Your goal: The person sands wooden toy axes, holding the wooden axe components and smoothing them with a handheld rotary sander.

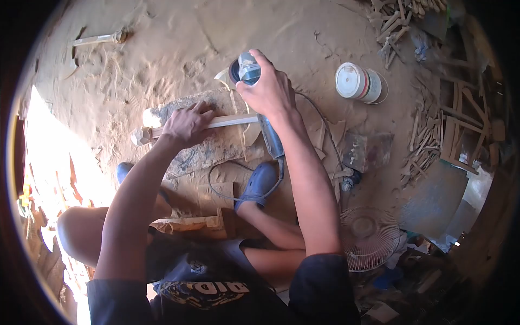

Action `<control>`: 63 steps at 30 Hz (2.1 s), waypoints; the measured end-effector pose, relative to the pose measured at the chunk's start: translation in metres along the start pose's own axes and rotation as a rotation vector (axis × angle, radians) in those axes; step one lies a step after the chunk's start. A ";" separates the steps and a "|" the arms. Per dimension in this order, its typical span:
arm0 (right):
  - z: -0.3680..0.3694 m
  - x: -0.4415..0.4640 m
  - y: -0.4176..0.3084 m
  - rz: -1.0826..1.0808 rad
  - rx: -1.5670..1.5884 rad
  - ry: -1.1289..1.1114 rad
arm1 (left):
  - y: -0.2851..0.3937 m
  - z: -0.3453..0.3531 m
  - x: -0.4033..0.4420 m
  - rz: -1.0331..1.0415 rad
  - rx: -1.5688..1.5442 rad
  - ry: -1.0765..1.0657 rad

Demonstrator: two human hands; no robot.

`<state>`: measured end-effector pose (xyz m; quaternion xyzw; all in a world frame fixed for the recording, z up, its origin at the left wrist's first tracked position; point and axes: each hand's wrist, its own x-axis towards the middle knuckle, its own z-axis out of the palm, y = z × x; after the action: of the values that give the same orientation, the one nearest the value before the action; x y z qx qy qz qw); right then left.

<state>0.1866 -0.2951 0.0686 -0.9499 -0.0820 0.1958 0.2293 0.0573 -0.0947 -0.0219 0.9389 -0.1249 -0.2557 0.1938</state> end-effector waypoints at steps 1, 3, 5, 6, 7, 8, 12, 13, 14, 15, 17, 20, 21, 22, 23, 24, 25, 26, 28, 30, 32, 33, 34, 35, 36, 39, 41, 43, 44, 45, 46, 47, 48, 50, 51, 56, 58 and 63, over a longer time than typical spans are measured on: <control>0.006 -0.001 -0.001 -0.033 0.004 0.008 | 0.001 -0.002 0.000 -0.010 0.002 -0.007; 0.006 -0.004 -0.005 -0.006 -0.022 0.002 | 0.002 -0.003 -0.001 -0.008 0.022 0.004; 0.008 0.000 0.010 0.012 -0.017 0.062 | 0.004 -0.003 -0.002 -0.029 0.054 -0.004; 0.007 0.005 0.018 0.019 -0.014 0.092 | 0.002 -0.001 -0.001 -0.020 0.039 0.001; 0.003 0.008 0.022 0.057 -0.015 0.110 | 0.000 0.002 0.000 -0.012 0.026 0.006; -0.002 0.010 0.027 0.095 -0.016 0.129 | -0.002 0.003 0.001 -0.004 0.014 0.013; -0.018 0.025 0.046 0.188 -0.073 0.177 | 0.002 -0.003 0.002 -0.036 0.036 -0.036; -0.020 0.026 0.050 0.197 -0.087 0.185 | 0.002 0.000 0.002 -0.039 0.032 -0.034; -0.019 0.028 0.054 0.164 -0.057 0.199 | 0.001 0.000 0.002 -0.042 0.030 -0.030; -0.021 0.027 0.051 0.148 -0.021 0.174 | 0.000 0.001 0.002 -0.022 0.029 -0.004; -0.021 0.024 0.044 0.113 0.047 0.121 | -0.003 0.005 0.001 0.015 0.023 0.047; -0.011 0.028 0.045 0.099 -0.004 0.129 | 0.005 -0.011 0.000 -0.039 0.021 -0.074; -0.009 0.030 0.046 0.115 0.005 0.149 | 0.004 -0.011 0.000 -0.037 0.019 -0.065; -0.008 0.031 0.049 0.131 0.013 0.167 | 0.003 -0.010 -0.001 -0.036 0.016 -0.056; -0.010 0.031 0.052 0.150 0.018 0.188 | 0.004 -0.010 -0.001 -0.031 0.012 -0.046; -0.012 0.032 0.058 0.170 0.009 0.199 | 0.004 -0.007 -0.002 -0.041 0.008 -0.049; -0.016 0.028 0.065 0.165 0.010 0.199 | 0.005 -0.005 -0.001 -0.047 0.003 -0.046; -0.020 0.023 0.072 0.154 0.012 0.202 | 0.004 -0.004 0.000 -0.056 0.000 -0.037; -0.038 0.003 0.068 0.127 -0.009 0.201 | 0.001 -0.005 0.000 -0.032 0.007 -0.027; -0.064 -0.025 0.058 0.121 0.012 0.151 | 0.000 -0.003 0.000 -0.014 0.040 -0.021; -0.090 -0.060 0.055 0.067 -0.003 0.153 | 0.002 -0.002 -0.002 -0.010 0.050 -0.004; -0.105 -0.079 0.052 0.043 -0.007 0.178 | 0.002 -0.002 -0.001 -0.007 0.058 0.007; -0.121 -0.100 0.047 0.019 -0.011 0.202 | 0.001 0.001 0.001 -0.007 0.049 0.009; -0.133 -0.121 0.043 -0.004 -0.013 0.225 | 0.000 0.003 0.000 -0.012 0.065 -0.004; -0.145 -0.142 0.038 -0.006 0.073 0.267 | 0.002 0.000 0.000 -0.017 0.085 -0.011; -0.161 -0.215 0.036 0.009 0.322 0.423 | -0.004 0.018 0.003 0.024 0.052 0.046; -0.159 -0.256 0.044 -0.008 0.510 0.606 | -0.003 0.008 0.001 0.053 0.052 0.124; -0.153 -0.273 0.055 -0.025 0.530 0.691 | 0.000 0.001 -0.006 0.045 -0.037 0.125; -0.149 -0.280 0.058 -0.022 0.549 0.735 | -0.001 0.001 -0.009 0.035 -0.019 0.135; -0.147 -0.285 0.059 -0.026 0.512 0.762 | -0.001 -0.001 -0.008 0.034 0.000 0.149; -0.147 -0.287 0.060 -0.028 0.468 0.791 | -0.017 0.007 -0.002 0.159 -0.004 0.252; -0.148 -0.290 0.060 -0.022 0.418 0.809 | -0.025 0.011 0.005 0.272 -0.058 0.394; -0.154 -0.297 0.052 -0.022 0.419 0.814 | -0.022 -0.001 0.005 0.273 -0.137 0.445; -0.157 -0.299 0.059 -0.036 0.417 0.860 | -0.013 -0.019 0.002 0.247 -0.430 0.428; -0.158 -0.300 0.062 -0.040 0.414 0.875 | -0.007 -0.034 0.003 0.219 -0.635 0.365; -0.157 -0.298 0.071 -0.042 0.380 0.893 | 0.004 -0.039 -0.002 -0.014 -0.960 0.064; -0.152 -0.298 0.072 -0.060 0.400 0.883 | -0.019 -0.001 0.017 0.116 -0.306 0.221; -0.137 -0.302 0.065 -0.077 0.514 0.778 | 0.017 0.060 -0.014 0.073 0.044 0.535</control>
<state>-0.0280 -0.4820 0.2508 -0.8613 0.0263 -0.1698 0.4781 0.0117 -0.1235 -0.0568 0.9720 -0.1085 0.0116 0.2083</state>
